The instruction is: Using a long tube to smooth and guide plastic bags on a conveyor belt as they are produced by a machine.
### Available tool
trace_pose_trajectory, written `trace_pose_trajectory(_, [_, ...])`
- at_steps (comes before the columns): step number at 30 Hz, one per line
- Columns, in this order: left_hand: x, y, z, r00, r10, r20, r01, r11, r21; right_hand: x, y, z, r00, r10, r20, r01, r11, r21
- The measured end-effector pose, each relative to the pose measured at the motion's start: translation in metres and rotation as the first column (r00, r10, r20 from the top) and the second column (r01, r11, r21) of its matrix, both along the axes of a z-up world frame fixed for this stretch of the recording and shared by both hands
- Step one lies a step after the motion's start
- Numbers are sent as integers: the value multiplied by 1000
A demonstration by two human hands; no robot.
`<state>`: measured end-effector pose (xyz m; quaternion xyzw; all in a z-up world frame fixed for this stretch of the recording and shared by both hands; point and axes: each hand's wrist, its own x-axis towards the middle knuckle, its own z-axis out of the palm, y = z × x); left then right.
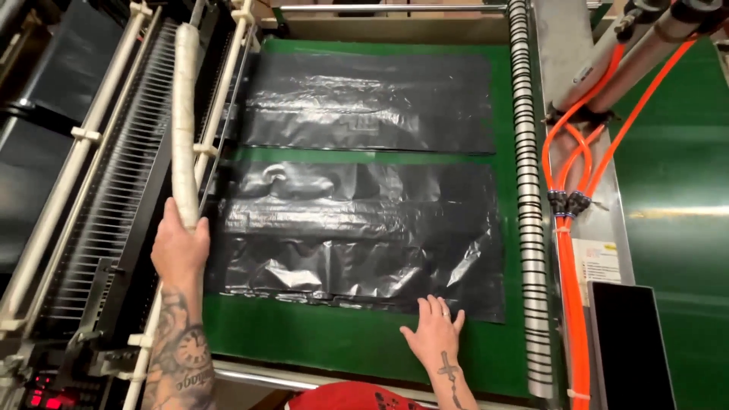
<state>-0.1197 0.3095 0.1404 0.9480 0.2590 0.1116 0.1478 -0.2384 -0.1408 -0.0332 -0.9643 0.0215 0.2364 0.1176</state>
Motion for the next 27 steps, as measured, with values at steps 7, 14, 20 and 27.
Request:
trace_pose_trajectory(7, [93,-66,-91,983,-160,-91,155,986,-62,-3,-1,-2,998,-22,58,20,999,34])
trace_pose_trajectory(14, [98,-324,-176,942,-334,4,135,371,-919,-5,-6,-11,987,-42,155,33,998,61])
trace_pose_trajectory(20, [115,-402,-157,802,-597,-32,275,415,-867,-11,-13,-22,971,19,237,-31,998,48])
trace_pose_trajectory(27, [113,-266,-101,878,-477,34,252,401,-881,-16,-7,-3,747,-141,650,-107,939,327])
